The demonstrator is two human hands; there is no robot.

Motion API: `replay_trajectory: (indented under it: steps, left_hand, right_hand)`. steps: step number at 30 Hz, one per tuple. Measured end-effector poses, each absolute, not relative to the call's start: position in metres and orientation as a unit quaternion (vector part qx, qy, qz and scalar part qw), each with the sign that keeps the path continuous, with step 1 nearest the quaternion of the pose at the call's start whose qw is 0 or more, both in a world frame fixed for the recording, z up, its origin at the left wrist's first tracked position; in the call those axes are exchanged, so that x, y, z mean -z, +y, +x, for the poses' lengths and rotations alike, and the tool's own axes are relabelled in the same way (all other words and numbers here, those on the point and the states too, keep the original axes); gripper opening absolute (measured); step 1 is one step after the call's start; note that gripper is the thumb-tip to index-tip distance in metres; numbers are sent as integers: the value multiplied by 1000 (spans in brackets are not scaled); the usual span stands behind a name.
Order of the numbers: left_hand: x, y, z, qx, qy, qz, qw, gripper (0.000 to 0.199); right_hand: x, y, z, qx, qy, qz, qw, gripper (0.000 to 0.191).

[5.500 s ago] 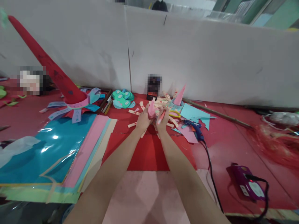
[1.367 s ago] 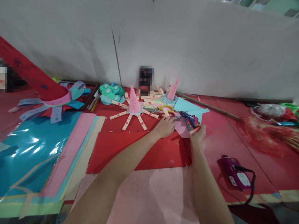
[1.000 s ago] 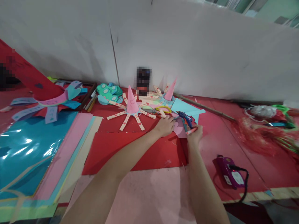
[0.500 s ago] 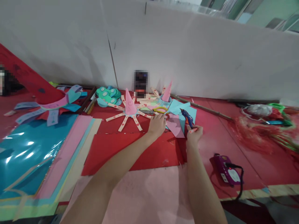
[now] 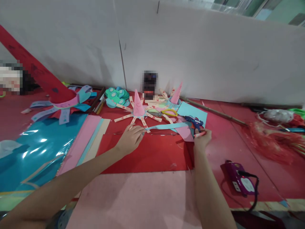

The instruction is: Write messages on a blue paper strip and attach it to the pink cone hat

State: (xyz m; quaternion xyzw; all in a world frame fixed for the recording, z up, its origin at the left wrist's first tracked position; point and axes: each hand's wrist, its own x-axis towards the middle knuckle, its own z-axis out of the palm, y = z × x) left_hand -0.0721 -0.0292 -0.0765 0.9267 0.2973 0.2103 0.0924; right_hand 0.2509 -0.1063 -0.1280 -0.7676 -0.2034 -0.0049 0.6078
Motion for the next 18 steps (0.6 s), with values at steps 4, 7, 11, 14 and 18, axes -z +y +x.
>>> replay_trajectory:
  steps: [4,7,11,14,18]
  left_hand:
    - [85,-24,-88,-244,327,906,111,35]
    - [89,-22,-88,-257,335,896,136,35]
    - [94,-16,-89,-243,367,888,133,35]
    - [96,-13,-92,-221,395,881,139,35]
    - [96,-11,-93,-190,408,877,171,36]
  right_hand:
    - [123,-106,243,12,-196,-782,591,21]
    - [116,-105,237,27,-202,-783,588,22]
    - [109,-102,226,42,-216,-772,597,23]
    - [105,-102,216,50,-243,-782,572,23]
    - [103,-104,207,61,-267,-787,553,25]
